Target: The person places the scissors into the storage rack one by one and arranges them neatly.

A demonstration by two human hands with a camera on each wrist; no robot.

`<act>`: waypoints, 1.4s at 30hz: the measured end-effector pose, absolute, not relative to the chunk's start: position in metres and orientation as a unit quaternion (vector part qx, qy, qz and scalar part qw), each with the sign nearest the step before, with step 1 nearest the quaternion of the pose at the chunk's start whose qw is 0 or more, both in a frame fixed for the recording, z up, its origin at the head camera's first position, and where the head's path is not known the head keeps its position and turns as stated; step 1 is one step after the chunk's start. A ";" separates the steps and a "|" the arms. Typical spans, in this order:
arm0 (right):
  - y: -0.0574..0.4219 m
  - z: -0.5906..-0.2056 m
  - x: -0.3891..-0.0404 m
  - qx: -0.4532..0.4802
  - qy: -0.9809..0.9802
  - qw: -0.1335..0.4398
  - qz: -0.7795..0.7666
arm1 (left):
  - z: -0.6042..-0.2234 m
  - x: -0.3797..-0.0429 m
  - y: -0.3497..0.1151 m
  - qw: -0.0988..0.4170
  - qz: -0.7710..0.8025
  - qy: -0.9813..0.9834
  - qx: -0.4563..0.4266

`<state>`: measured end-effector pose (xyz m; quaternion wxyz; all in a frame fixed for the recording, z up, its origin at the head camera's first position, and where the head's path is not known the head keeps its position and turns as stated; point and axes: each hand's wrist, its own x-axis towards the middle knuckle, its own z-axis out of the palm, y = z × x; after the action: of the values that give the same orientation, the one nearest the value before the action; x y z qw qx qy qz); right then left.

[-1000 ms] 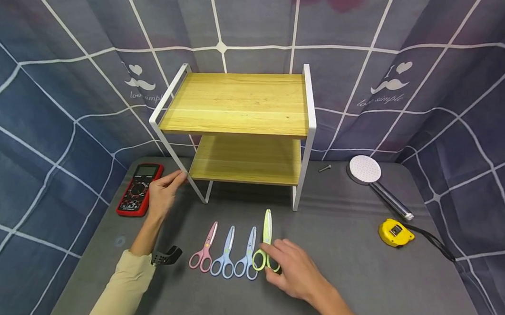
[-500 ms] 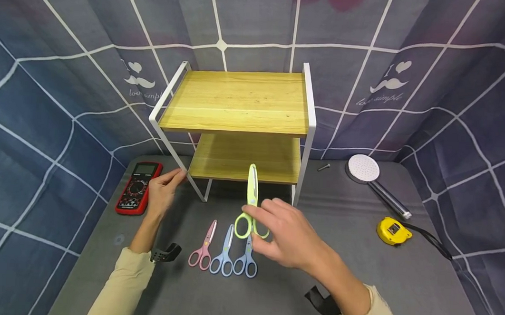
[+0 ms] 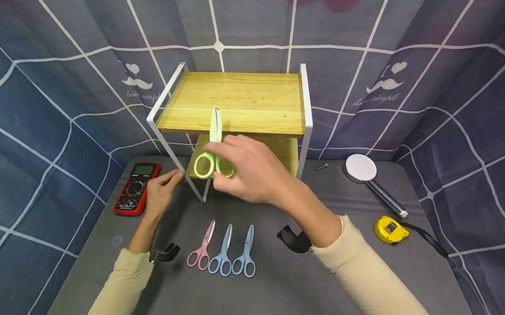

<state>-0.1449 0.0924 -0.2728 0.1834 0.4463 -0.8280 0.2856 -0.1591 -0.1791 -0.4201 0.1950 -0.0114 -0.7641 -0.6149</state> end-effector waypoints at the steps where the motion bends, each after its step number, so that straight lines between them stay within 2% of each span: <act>1: 0.089 -0.269 -0.149 0.444 -0.831 0.180 0.283 | -0.420 -0.159 -0.179 0.195 -0.614 -0.765 -0.010; 9: 0.067 -0.246 -0.184 0.408 -0.877 0.122 0.222 | -0.417 -0.159 -0.178 0.199 -0.605 -0.771 -0.011; 19: 0.039 -0.233 -0.213 0.391 -0.892 0.094 0.206 | -0.414 -0.161 -0.177 0.212 -0.604 -0.768 0.000; 33: 0.025 -0.243 -0.227 0.382 -0.902 0.105 0.174 | -0.416 -0.158 -0.173 0.199 -0.600 -0.775 0.013; 42: 0.024 -0.249 -0.222 0.372 -0.905 0.145 0.146 | -0.417 -0.157 -0.175 0.193 -0.598 -0.778 0.011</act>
<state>-0.2224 0.0244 -0.2495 0.1454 0.3719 -0.9051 0.1458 -0.1566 -0.1749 -0.4172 0.1931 0.0113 -0.7777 -0.5982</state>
